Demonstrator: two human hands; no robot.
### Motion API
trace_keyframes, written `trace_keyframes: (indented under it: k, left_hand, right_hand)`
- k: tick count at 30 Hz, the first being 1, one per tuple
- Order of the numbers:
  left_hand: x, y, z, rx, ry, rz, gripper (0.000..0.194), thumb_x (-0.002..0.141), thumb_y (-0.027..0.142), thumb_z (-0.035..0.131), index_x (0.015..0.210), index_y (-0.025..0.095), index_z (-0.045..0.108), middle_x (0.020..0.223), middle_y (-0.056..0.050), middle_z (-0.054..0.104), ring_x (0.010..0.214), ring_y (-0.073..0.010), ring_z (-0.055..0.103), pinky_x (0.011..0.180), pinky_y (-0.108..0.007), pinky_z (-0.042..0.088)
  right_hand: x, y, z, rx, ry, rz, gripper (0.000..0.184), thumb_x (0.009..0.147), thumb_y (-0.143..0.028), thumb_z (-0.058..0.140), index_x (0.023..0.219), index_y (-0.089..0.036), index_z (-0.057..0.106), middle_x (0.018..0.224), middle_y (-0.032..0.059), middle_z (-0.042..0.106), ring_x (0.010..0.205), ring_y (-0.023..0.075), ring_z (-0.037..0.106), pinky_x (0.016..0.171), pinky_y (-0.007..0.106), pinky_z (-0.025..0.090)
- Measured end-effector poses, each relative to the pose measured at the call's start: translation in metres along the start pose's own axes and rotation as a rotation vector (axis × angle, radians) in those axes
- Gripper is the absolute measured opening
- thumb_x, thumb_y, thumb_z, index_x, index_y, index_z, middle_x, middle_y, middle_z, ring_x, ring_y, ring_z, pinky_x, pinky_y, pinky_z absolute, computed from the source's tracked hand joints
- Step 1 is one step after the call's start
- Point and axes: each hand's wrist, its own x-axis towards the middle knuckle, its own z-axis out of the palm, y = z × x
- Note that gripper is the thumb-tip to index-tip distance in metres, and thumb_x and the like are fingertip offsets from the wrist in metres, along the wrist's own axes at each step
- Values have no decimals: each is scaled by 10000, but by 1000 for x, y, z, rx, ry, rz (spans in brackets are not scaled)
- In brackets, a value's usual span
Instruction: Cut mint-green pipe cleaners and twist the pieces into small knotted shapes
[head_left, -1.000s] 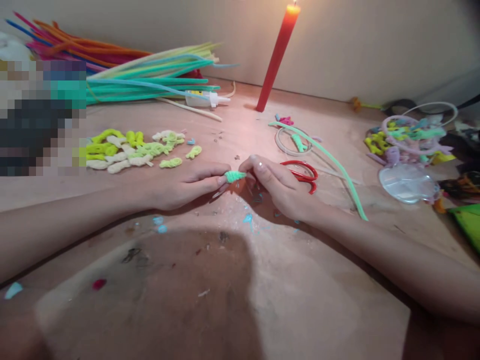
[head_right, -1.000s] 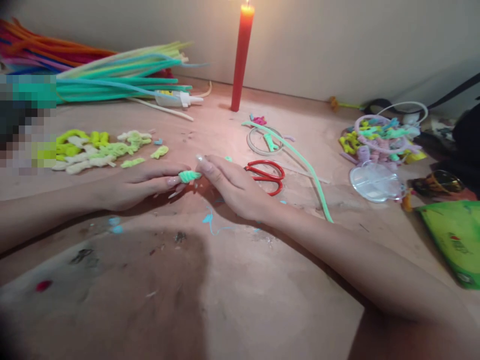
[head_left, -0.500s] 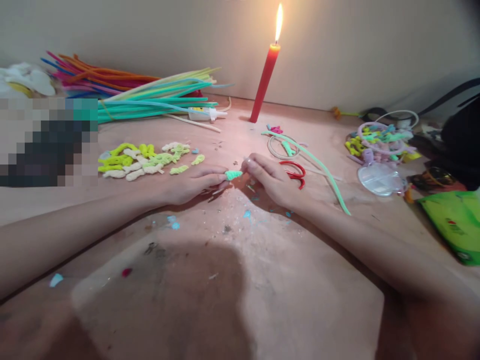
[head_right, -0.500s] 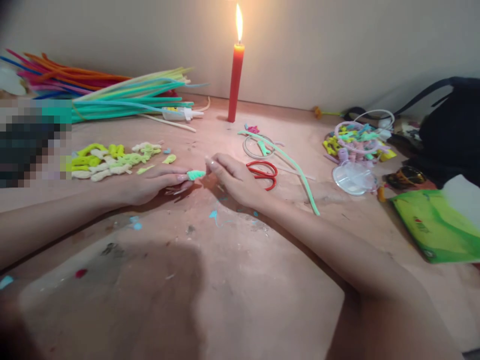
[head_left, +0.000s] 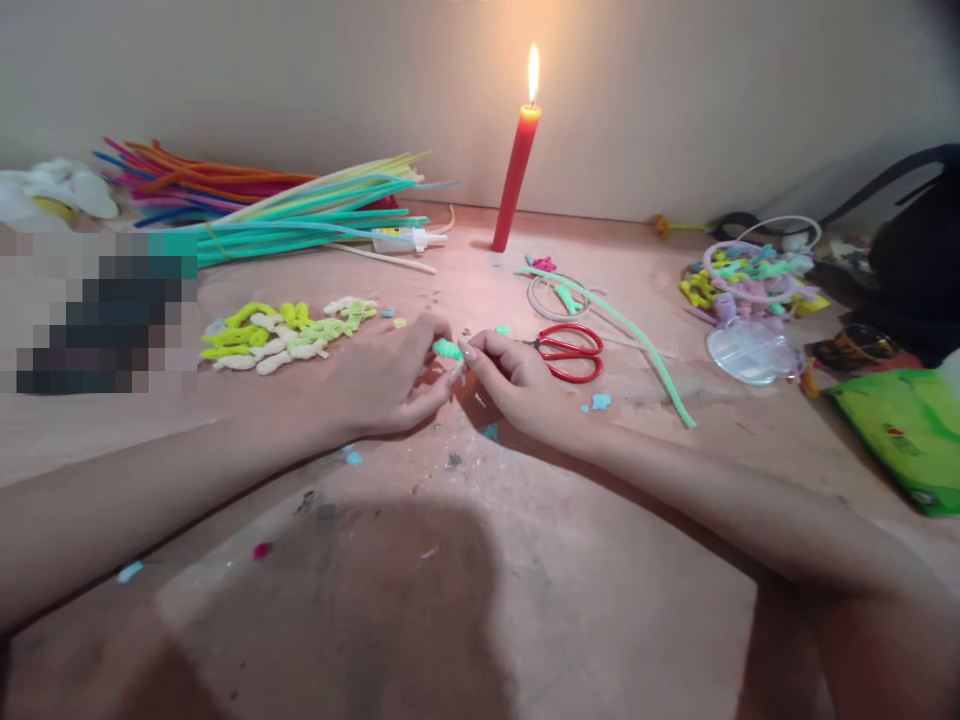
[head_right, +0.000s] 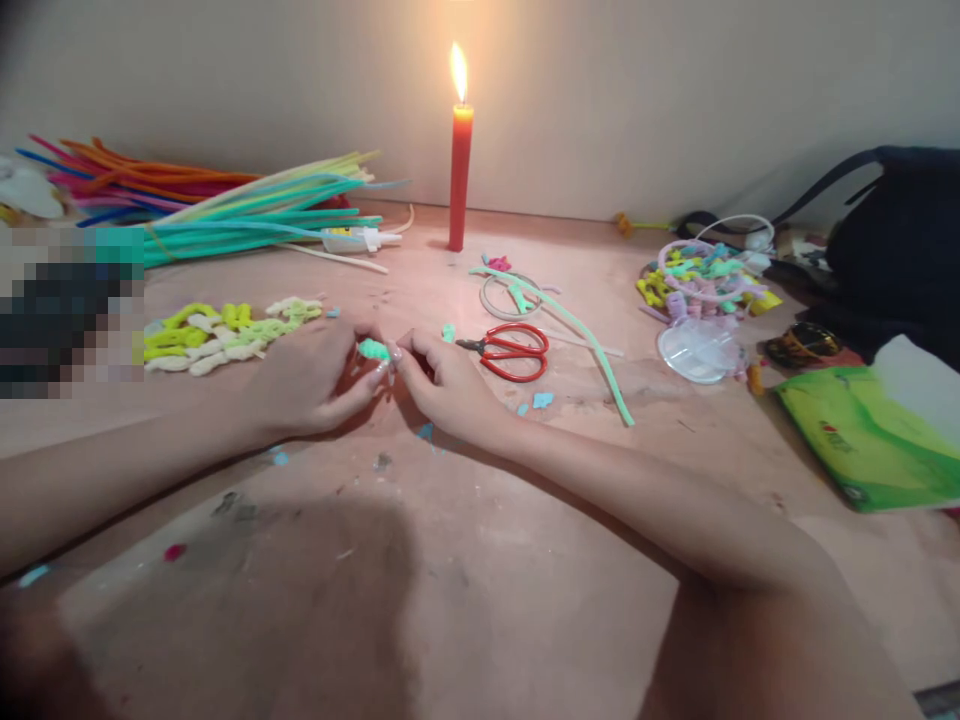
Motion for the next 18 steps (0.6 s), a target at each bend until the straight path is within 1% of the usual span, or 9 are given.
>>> trace_keyframes:
  k: [1, 2, 5, 8, 13, 18]
  left_hand:
    - [-1, 2, 0, 138, 4, 47, 328, 1017, 466, 474, 1109, 187, 620, 791, -64, 711, 717, -275, 655, 763, -424, 483]
    - [-2, 4, 1, 221, -13, 78, 363, 1033, 455, 436, 1125, 174, 645, 829, -89, 750, 745, -296, 688, 793, -443, 504]
    - [-3, 5, 3, 341, -45, 119, 417, 1045, 405, 368, 1143, 147, 681, 900, -137, 810, 790, -339, 749, 827, -478, 535]
    - [-3, 3, 4, 397, -48, 147, 441, 1036, 366, 339, 1139, 127, 695, 879, -151, 815, 771, -354, 763, 827, -502, 539]
    - [-5, 1, 4, 456, -67, 175, 448, 1007, 331, 351, 1171, 107, 703, 855, -138, 806, 769, -344, 777, 835, -493, 562]
    - [-6, 1, 5, 464, -61, 222, 452, 1018, 308, 354, 1168, 83, 716, 859, -137, 802, 752, -330, 785, 835, -490, 580]
  right_hand:
    - [-1, -1, 3, 4, 17, -7, 364, 1111, -519, 551, 882, -237, 567, 793, -10, 567, 760, 166, 528, 724, 323, 407]
    - [-2, -2, 5, 15, 27, -16, 358, 1109, -514, 555, 884, -236, 570, 808, -6, 581, 779, 169, 541, 743, 325, 419]
    - [-2, -3, 6, 45, 12, -25, 385, 1103, -546, 583, 886, -229, 594, 815, -7, 590, 783, 166, 544, 766, 330, 430]
    - [-2, -3, 4, 46, -9, -9, 417, 1101, -583, 594, 894, -222, 613, 803, -13, 577, 758, 158, 519, 738, 328, 415]
    - [-3, -1, 5, -24, -23, -17, 329, 1106, -465, 561, 888, -221, 598, 775, -18, 553, 718, 150, 482, 691, 332, 366]
    - [-3, -3, 6, -66, -49, -64, 309, 1110, -403, 530, 855, -230, 562, 780, -8, 558, 730, 156, 498, 707, 331, 399]
